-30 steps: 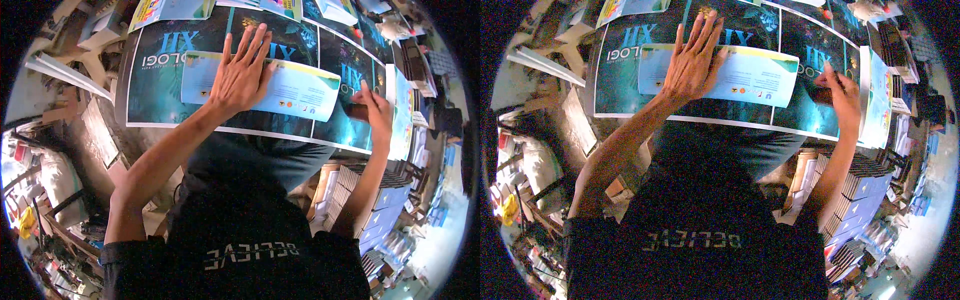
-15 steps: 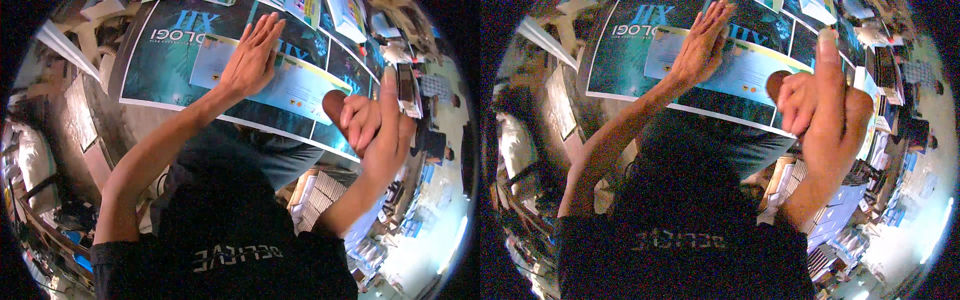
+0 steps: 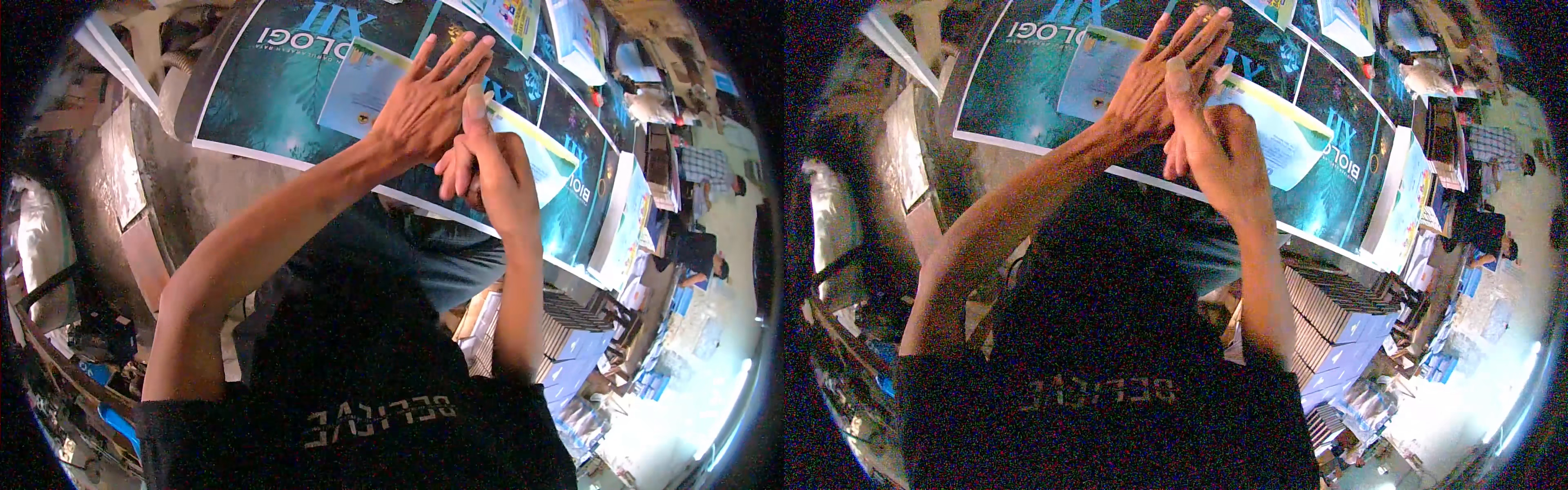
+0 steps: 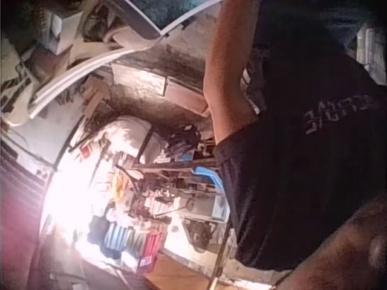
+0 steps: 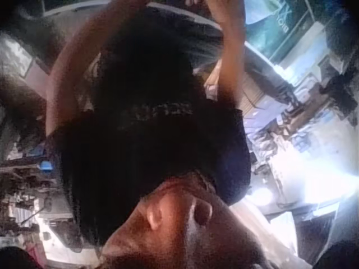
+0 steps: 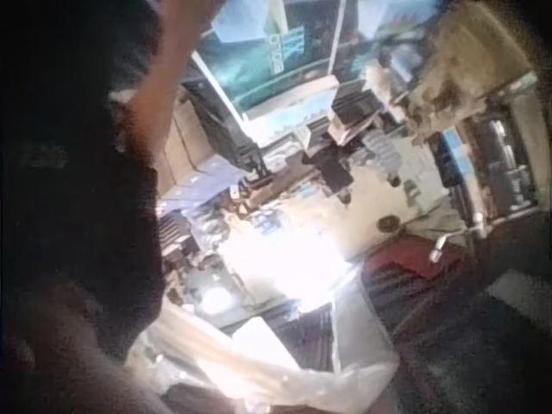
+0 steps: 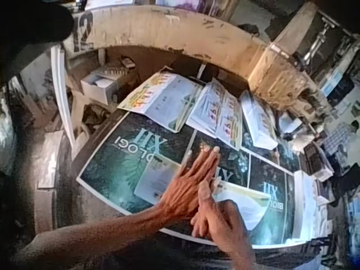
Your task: The person folds printed booklets in half by hand, creases their spines using a handheld tool, and stacks the folded booklets on the table.
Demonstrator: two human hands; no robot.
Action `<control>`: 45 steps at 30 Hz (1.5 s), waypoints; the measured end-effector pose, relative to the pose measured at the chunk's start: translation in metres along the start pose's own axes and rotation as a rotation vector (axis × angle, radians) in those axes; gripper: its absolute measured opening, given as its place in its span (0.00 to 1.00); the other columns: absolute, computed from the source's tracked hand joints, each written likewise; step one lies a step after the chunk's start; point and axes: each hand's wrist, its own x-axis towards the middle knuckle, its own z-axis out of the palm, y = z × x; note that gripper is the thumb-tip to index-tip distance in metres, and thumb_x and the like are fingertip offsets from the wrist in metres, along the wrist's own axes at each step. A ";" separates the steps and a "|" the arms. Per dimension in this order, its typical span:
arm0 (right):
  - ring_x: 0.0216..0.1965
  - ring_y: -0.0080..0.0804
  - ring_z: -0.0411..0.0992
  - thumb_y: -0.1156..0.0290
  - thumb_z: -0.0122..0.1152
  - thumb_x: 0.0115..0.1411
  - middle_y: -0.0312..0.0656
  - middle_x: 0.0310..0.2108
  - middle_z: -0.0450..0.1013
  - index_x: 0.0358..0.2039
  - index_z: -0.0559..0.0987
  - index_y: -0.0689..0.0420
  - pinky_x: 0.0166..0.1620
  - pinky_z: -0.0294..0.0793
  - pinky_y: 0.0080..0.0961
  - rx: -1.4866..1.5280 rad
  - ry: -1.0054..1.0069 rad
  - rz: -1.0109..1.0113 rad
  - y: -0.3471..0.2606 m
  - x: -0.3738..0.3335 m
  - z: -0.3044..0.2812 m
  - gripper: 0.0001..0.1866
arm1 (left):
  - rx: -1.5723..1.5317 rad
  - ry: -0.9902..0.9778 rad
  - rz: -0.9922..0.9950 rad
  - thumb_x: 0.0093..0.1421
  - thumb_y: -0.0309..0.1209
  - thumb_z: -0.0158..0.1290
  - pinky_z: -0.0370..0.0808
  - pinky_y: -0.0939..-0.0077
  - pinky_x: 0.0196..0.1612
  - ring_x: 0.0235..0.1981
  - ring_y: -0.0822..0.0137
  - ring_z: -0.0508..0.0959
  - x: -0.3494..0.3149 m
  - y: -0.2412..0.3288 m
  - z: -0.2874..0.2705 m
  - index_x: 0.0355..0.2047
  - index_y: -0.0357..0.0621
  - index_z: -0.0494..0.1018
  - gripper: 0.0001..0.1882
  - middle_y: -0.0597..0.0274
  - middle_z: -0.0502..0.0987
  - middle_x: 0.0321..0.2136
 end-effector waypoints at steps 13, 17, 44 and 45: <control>0.11 0.33 0.70 0.58 0.42 0.71 0.42 0.09 0.68 0.30 0.77 0.62 0.21 0.72 0.34 -0.298 0.295 -0.081 0.024 -0.015 -0.019 0.23 | 0.243 -0.036 0.040 0.63 0.37 0.44 0.42 0.49 0.70 0.70 0.62 0.52 0.003 0.014 0.004 0.62 0.39 0.63 0.27 0.60 0.54 0.68; 0.12 0.32 0.71 0.57 0.42 0.71 0.43 0.09 0.68 0.26 0.80 0.63 0.22 0.72 0.32 -0.283 0.284 -0.143 0.028 -0.008 -0.023 0.26 | 0.237 -0.053 0.075 0.59 0.35 0.46 0.42 0.50 0.70 0.71 0.62 0.49 0.014 0.031 0.019 0.61 0.39 0.64 0.29 0.60 0.51 0.69; 0.18 0.34 0.69 0.34 0.31 0.67 0.45 0.09 0.67 0.04 0.69 0.62 0.34 0.71 0.27 0.100 0.153 0.049 0.036 -0.023 -0.068 0.48 | 0.121 -0.075 0.089 0.58 0.34 0.46 0.44 0.50 0.70 0.70 0.59 0.51 0.024 0.064 0.048 0.61 0.38 0.62 0.30 0.55 0.52 0.69; 0.18 0.34 0.69 0.34 0.31 0.67 0.45 0.09 0.67 0.04 0.69 0.62 0.34 0.71 0.27 0.093 0.144 0.041 0.038 -0.026 -0.068 0.48 | 0.128 -0.065 0.082 0.58 0.34 0.46 0.44 0.50 0.70 0.70 0.59 0.51 0.022 0.066 0.047 0.61 0.38 0.62 0.30 0.55 0.52 0.69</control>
